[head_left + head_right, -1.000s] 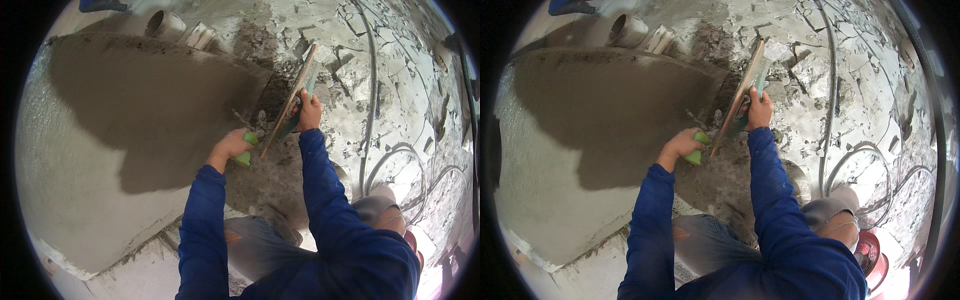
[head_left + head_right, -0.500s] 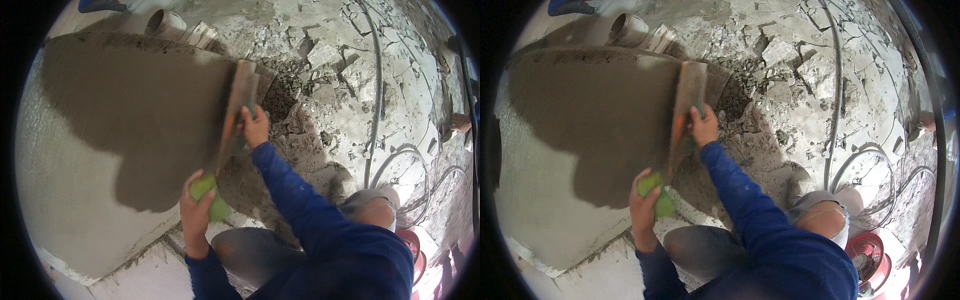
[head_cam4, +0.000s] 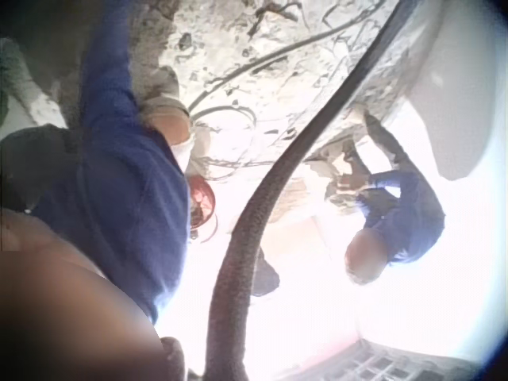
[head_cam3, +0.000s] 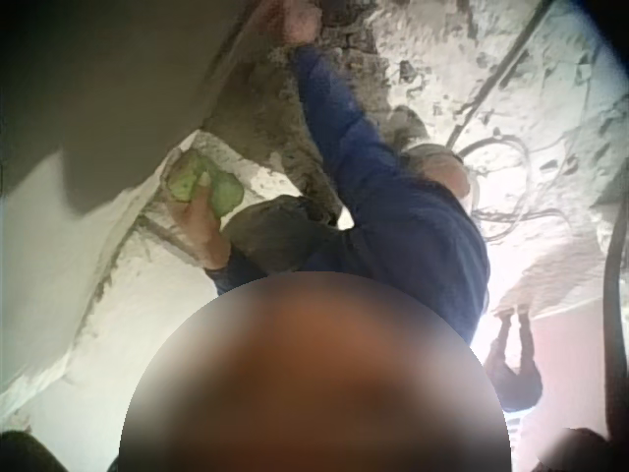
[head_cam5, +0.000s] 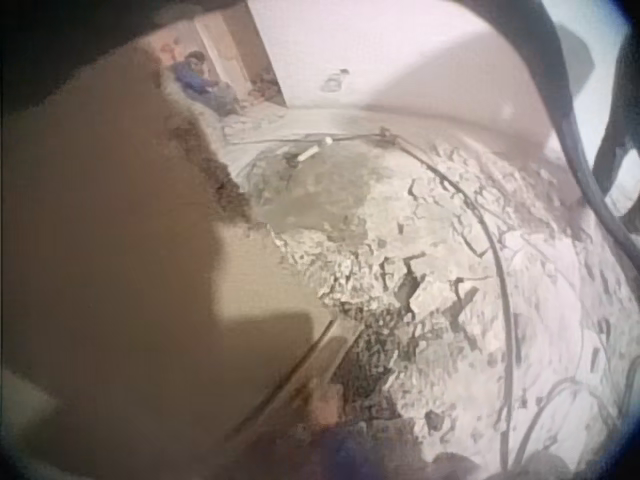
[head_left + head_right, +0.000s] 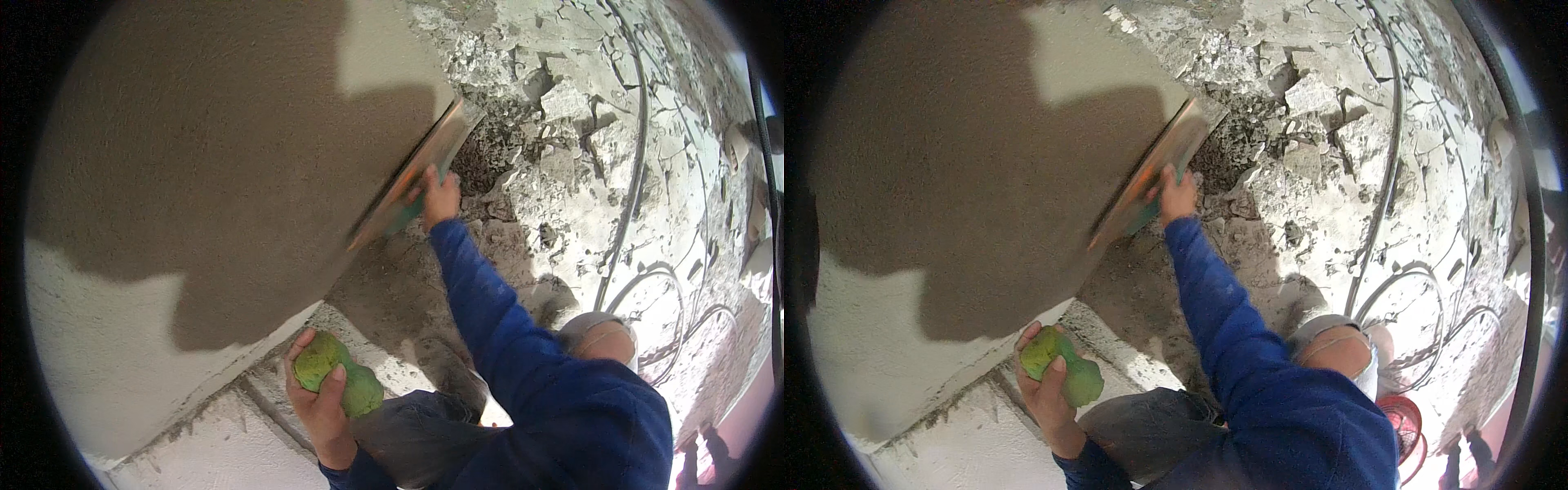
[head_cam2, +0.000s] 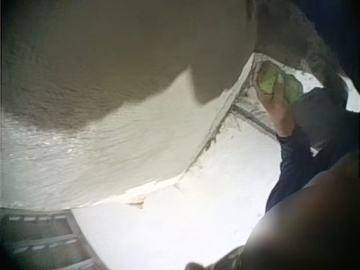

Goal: The person kneels and uses a trowel to apply and smooth plaster onto a vertical wall section. They repeatedly spread and level the material, then use a sponge to wipe the surface. Another person briefly measures the wall with a tape measure.

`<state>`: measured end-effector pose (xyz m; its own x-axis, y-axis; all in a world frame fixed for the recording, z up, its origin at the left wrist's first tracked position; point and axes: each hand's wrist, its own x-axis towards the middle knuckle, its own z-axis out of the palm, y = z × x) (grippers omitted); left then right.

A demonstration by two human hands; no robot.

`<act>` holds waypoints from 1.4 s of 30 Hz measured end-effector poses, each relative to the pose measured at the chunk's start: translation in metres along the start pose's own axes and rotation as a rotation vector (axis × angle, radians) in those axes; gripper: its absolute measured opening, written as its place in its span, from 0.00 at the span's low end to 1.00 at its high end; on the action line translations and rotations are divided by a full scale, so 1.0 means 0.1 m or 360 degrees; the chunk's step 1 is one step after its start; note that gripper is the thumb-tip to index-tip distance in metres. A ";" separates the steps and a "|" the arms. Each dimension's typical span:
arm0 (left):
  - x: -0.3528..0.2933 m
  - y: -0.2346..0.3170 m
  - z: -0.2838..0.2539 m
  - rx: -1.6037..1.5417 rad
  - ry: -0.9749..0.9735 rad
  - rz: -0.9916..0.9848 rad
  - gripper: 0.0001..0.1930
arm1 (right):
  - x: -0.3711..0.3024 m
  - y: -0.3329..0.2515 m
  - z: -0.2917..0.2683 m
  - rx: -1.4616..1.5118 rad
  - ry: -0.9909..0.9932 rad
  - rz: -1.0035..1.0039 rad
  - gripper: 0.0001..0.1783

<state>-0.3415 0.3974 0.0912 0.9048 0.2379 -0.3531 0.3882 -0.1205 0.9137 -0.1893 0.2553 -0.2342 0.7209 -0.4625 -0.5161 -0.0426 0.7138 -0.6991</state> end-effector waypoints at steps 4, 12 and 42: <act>0.07 0.04 0.19 -0.0011 -0.0164 0.0072 0.30 | -1.38 0.78 0.51 -0.0229 -0.0217 0.0553 0.24; -0.03 0.06 -0.09 -0.0222 -0.0212 0.0002 0.32 | -0.19 -0.88 0.29 -0.0763 -0.0021 -0.0915 0.11; -0.07 0.05 -0.20 -0.0301 -0.0454 0.0083 0.31 | -0.06 0.08 0.00 0.0256 -0.0175 0.0314 0.15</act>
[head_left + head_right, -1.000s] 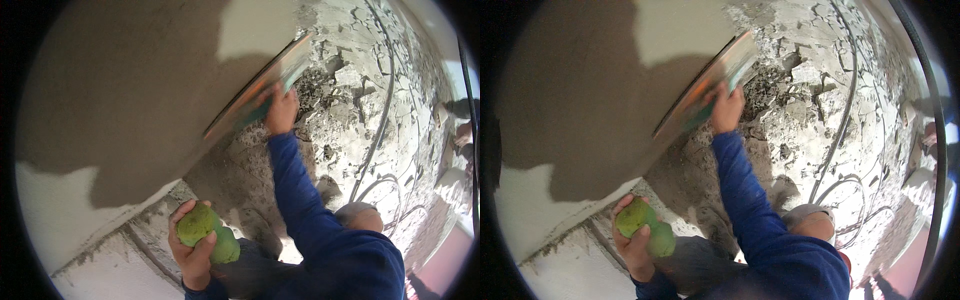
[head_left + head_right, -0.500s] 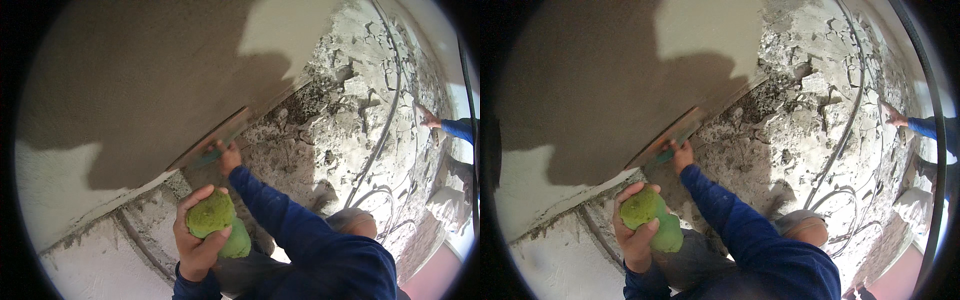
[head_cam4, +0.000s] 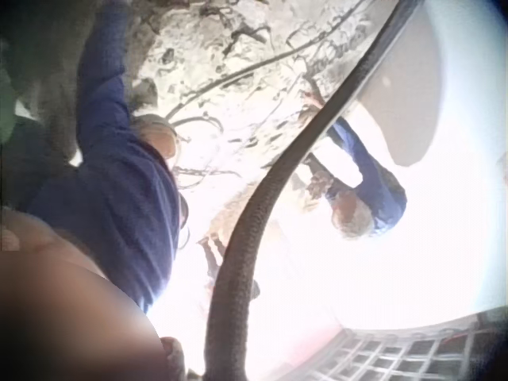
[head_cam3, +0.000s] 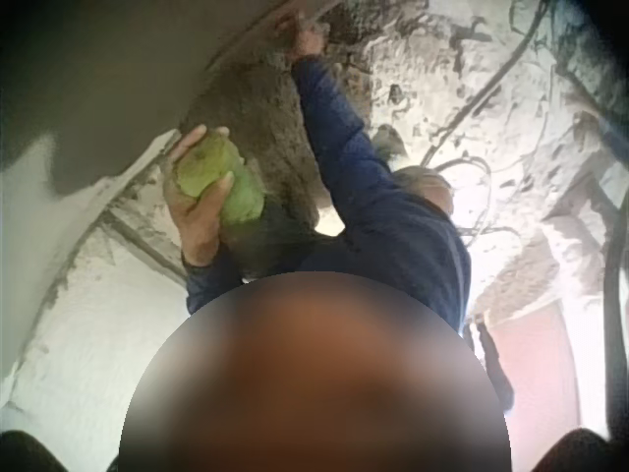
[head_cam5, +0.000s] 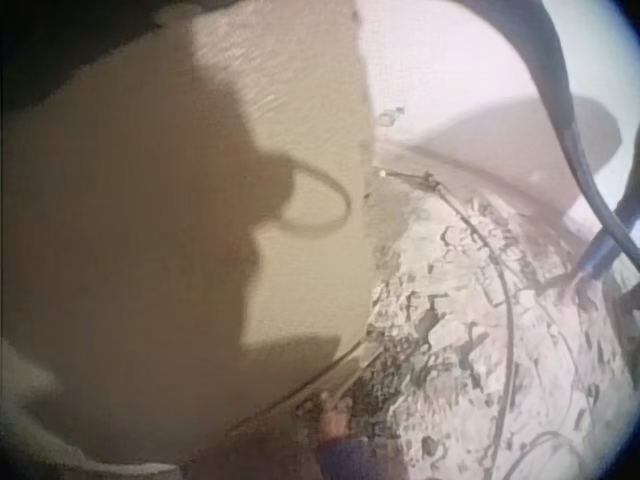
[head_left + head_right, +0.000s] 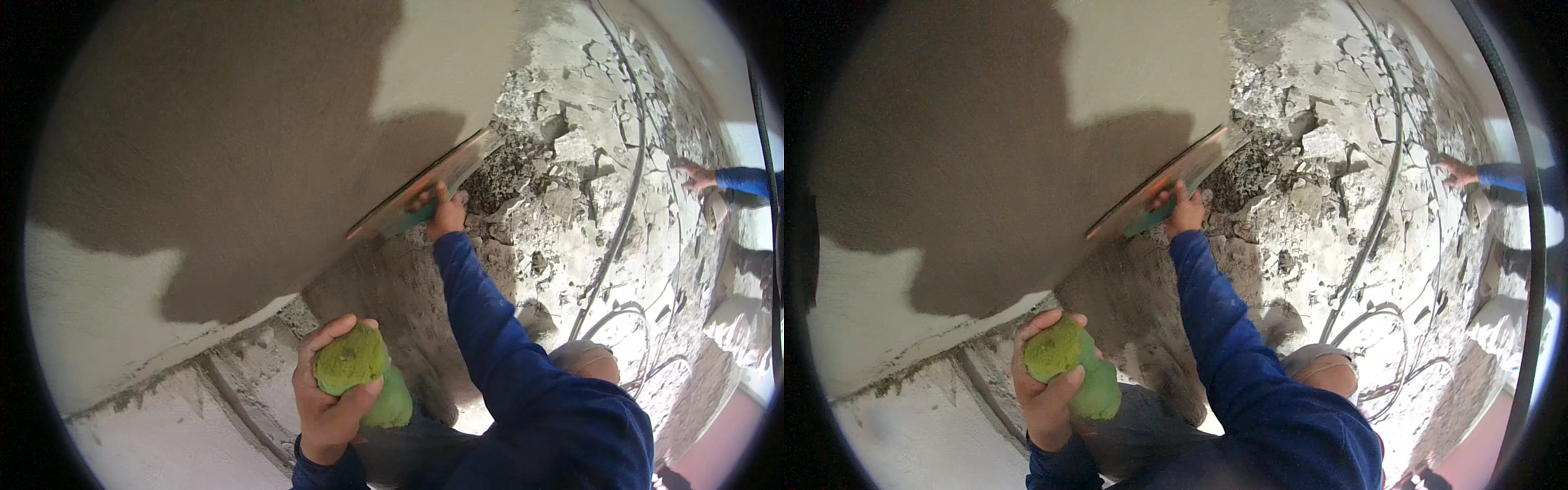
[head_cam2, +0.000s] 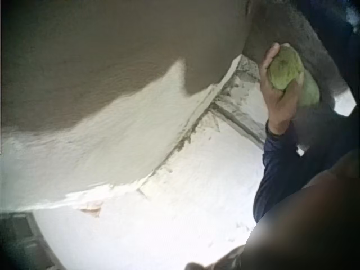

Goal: The person kneels and uses a trowel to apply and smooth plaster onto a vertical wall section. They repeatedly spread and level the material, then use a sponge to wipe the surface. Another person briefly measures the wall with a tape measure.

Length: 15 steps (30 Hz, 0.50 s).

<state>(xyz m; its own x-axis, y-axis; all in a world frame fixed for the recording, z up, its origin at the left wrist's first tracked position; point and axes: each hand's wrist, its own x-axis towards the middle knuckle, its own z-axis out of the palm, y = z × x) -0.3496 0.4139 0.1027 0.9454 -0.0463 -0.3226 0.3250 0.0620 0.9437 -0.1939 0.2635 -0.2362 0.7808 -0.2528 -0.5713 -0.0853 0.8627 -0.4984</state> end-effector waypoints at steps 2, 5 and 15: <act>0.05 -0.02 0.02 0.0111 0.0018 0.0047 0.31 | -0.14 0.15 0.06 0.0075 0.0172 0.0125 0.15; 0.06 -0.03 0.03 0.0099 0.0048 0.0061 0.31 | -0.08 -0.16 0.19 0.0116 0.0332 0.0055 0.12; 0.30 -0.13 0.19 0.0277 -0.0004 0.0110 0.31 | -0.98 -1.18 1.37 -0.0903 0.0246 -0.1648 0.14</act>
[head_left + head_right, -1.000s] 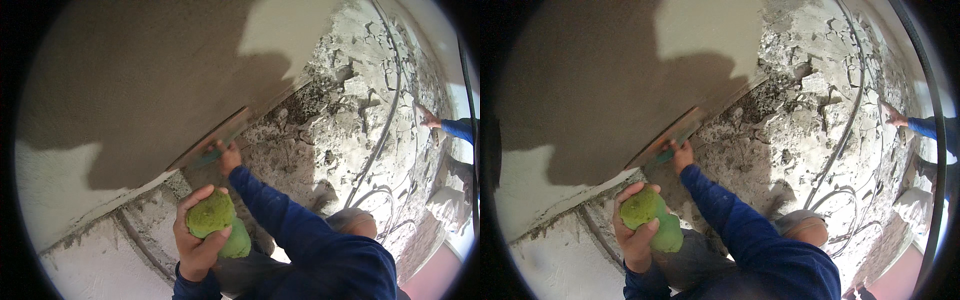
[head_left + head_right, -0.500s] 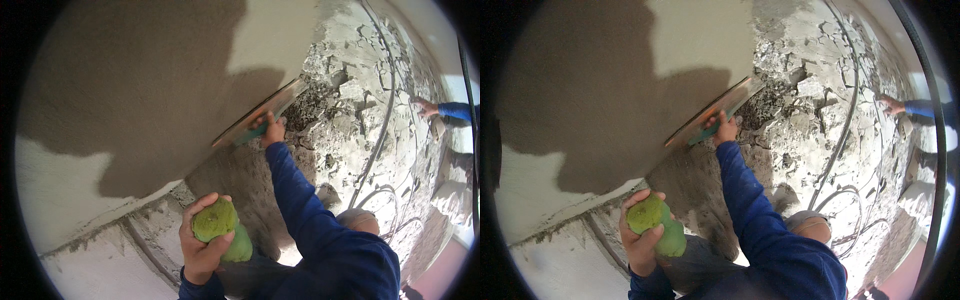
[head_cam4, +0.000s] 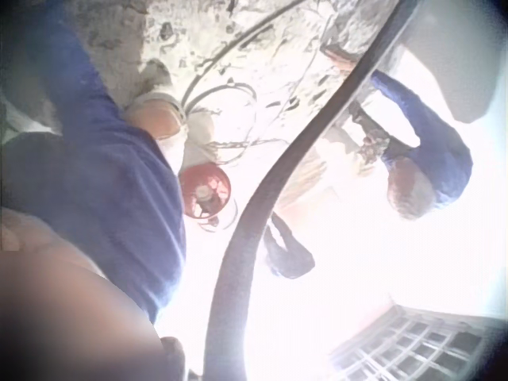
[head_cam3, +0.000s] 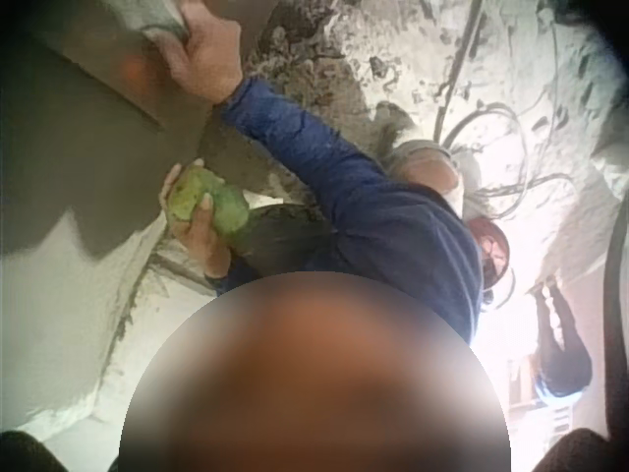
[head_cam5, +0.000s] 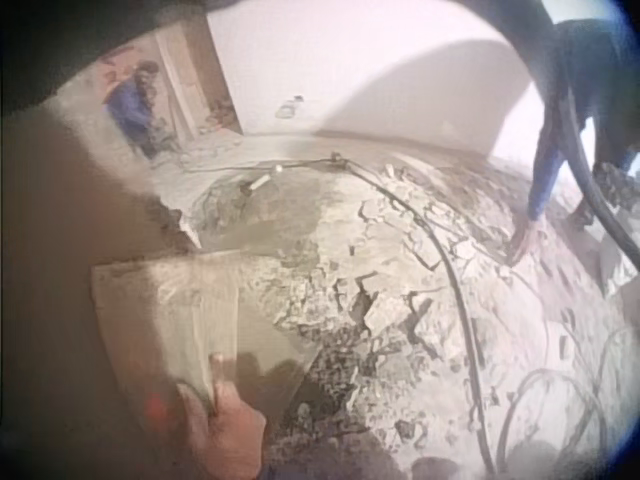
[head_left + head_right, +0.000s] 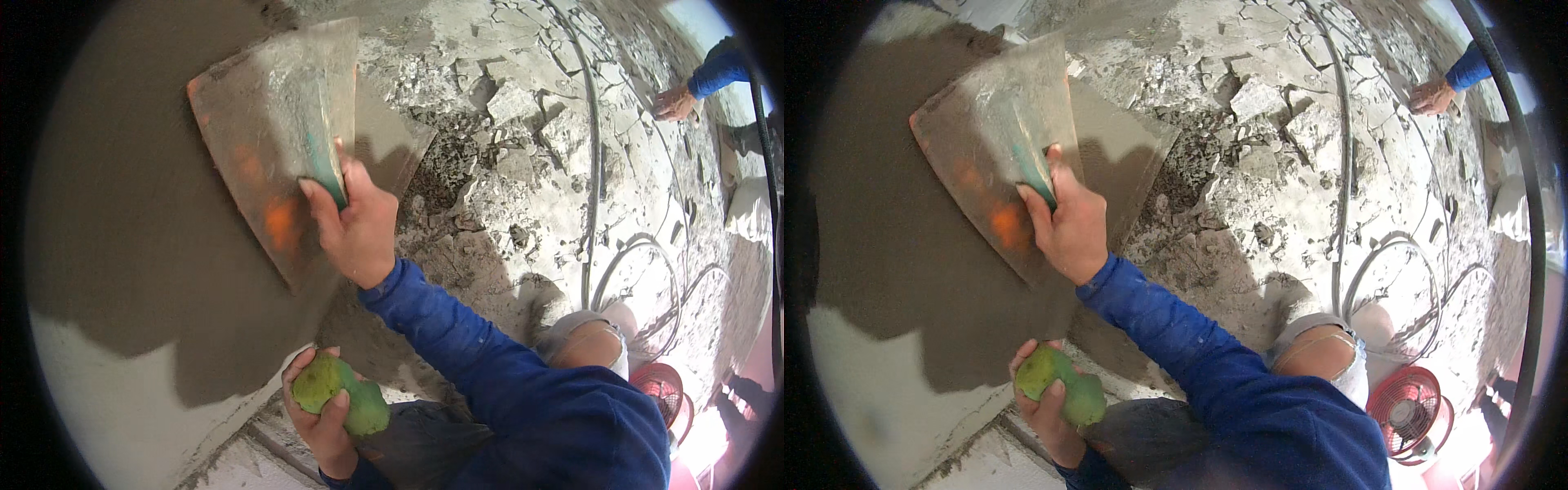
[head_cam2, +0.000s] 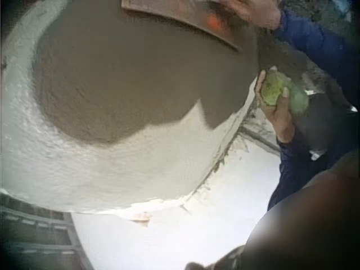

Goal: The person kneels and uses a trowel to apply and smooth plaster onto a vertical wall section. They repeatedly spread and level the material, then use a sponge to wipe the surface. Another person briefly measures the wall with a tape measure.

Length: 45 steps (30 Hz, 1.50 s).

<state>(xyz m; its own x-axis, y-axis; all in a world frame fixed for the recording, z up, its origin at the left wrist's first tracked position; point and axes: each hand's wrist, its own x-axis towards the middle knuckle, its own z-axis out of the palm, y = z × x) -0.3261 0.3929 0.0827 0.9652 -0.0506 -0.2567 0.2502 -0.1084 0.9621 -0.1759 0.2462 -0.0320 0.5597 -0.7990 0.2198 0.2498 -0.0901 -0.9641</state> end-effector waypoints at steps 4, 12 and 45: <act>0.02 -0.05 -0.10 0.0079 0.0173 -0.0075 0.30 | 0.52 0.80 -0.17 0.0430 0.0059 0.0689 0.12; 0.05 -0.05 0.00 -0.0061 0.0005 0.0026 0.32 | -1.05 0.78 -0.14 0.0401 -0.0310 0.1697 0.15; -0.21 -0.02 -0.20 -0.0189 0.0070 0.0119 0.36 | 0.67 1.67 -0.49 0.0489 -0.0055 0.1256 0.18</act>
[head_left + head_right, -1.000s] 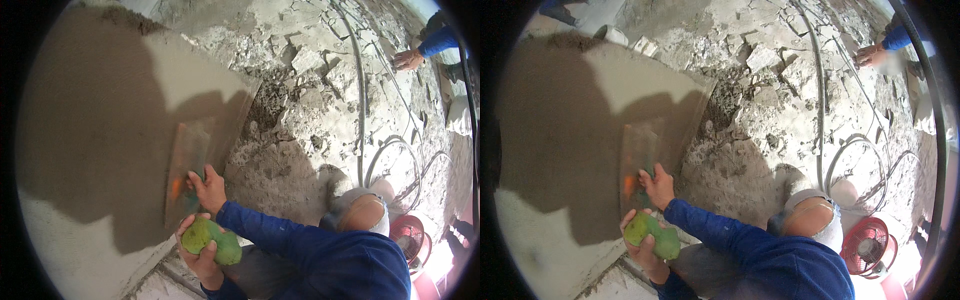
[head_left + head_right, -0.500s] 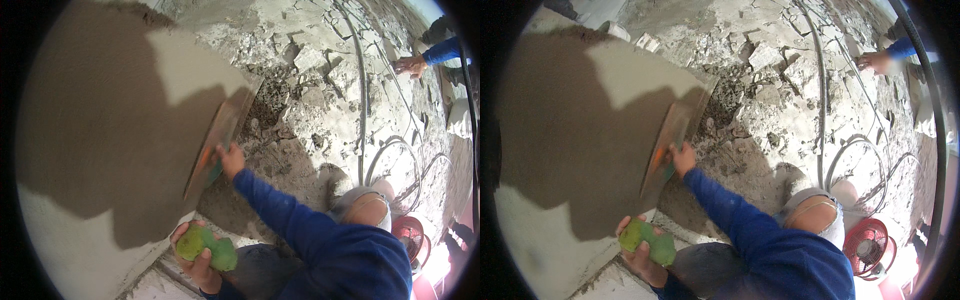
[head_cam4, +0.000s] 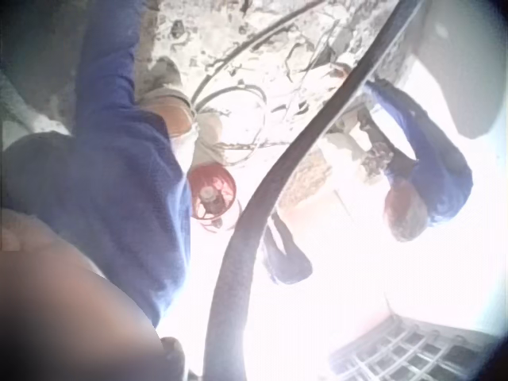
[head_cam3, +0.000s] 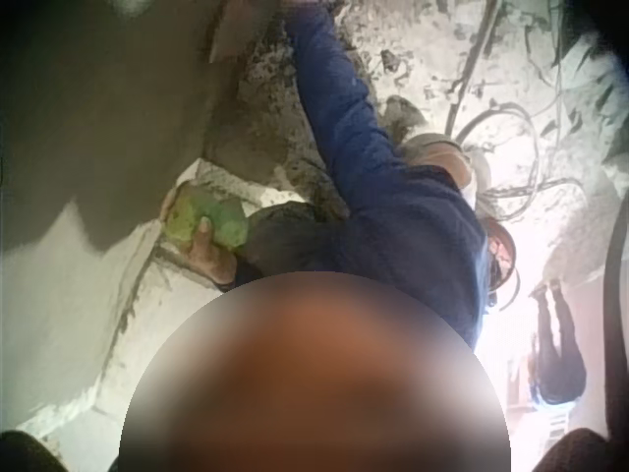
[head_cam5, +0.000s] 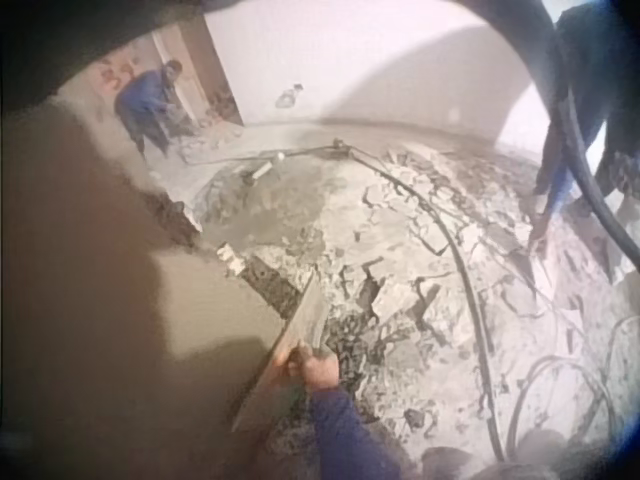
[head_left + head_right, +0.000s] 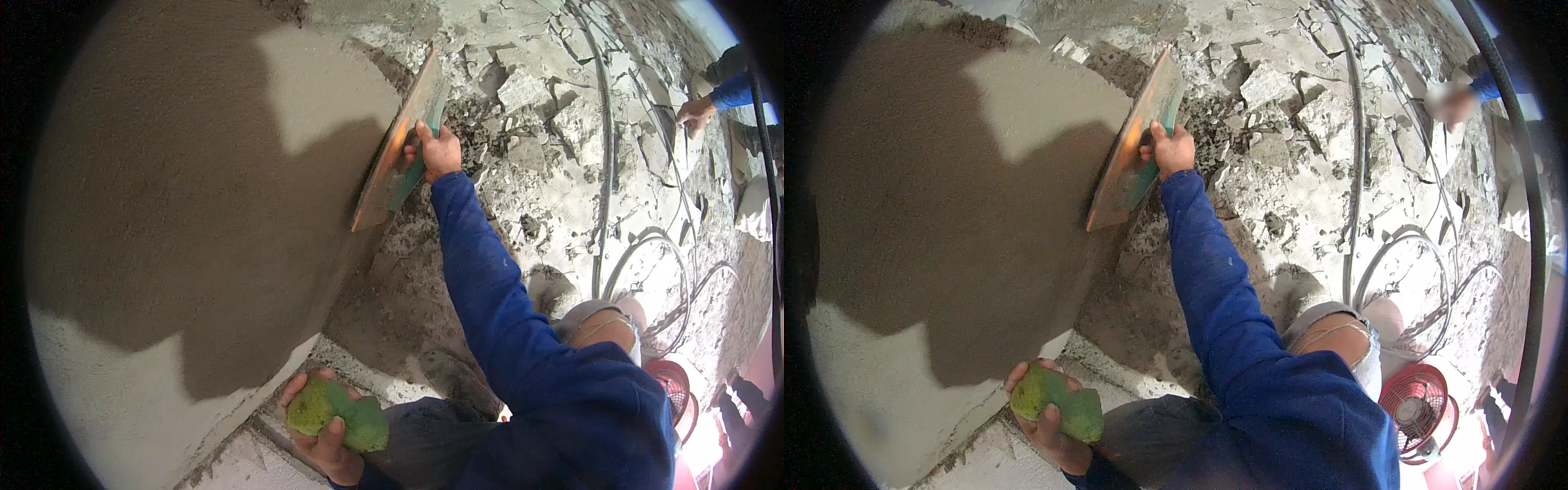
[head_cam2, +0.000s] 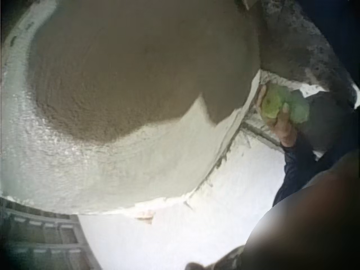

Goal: The person kneels and uses a trowel to apply and smooth plaster onto a vertical wall section. They repeatedly spread and level the material, then use a sponge to wipe the surface. Another person briefly measures the wall with a tape measure.

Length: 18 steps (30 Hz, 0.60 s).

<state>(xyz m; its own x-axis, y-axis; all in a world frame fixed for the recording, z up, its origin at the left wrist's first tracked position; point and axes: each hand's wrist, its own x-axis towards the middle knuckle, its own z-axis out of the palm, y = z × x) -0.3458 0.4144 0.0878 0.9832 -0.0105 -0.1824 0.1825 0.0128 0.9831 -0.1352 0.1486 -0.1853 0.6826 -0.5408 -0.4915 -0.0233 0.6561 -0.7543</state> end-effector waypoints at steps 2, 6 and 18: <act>-0.02 0.01 0.02 0.0015 -0.0036 0.0014 0.36 | 0.02 0.32 -0.12 0.0049 -0.0046 0.0134 0.18; -0.04 0.05 0.08 0.0046 -0.0040 0.0042 0.35 | -0.18 0.89 -0.23 0.0203 -0.0189 0.0336 0.17; 0.05 -0.02 0.21 0.0194 -0.0021 -0.0054 0.36 | -2.44 0.52 0.76 -0.0311 -0.0261 -0.0213 0.17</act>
<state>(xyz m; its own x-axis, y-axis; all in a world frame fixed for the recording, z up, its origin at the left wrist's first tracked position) -0.3412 0.3929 0.0855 0.9761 -0.0218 -0.2160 0.2124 -0.1094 0.9710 -0.2473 0.3547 -0.0716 0.7979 -0.5126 -0.3171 -0.0548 0.4623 -0.8850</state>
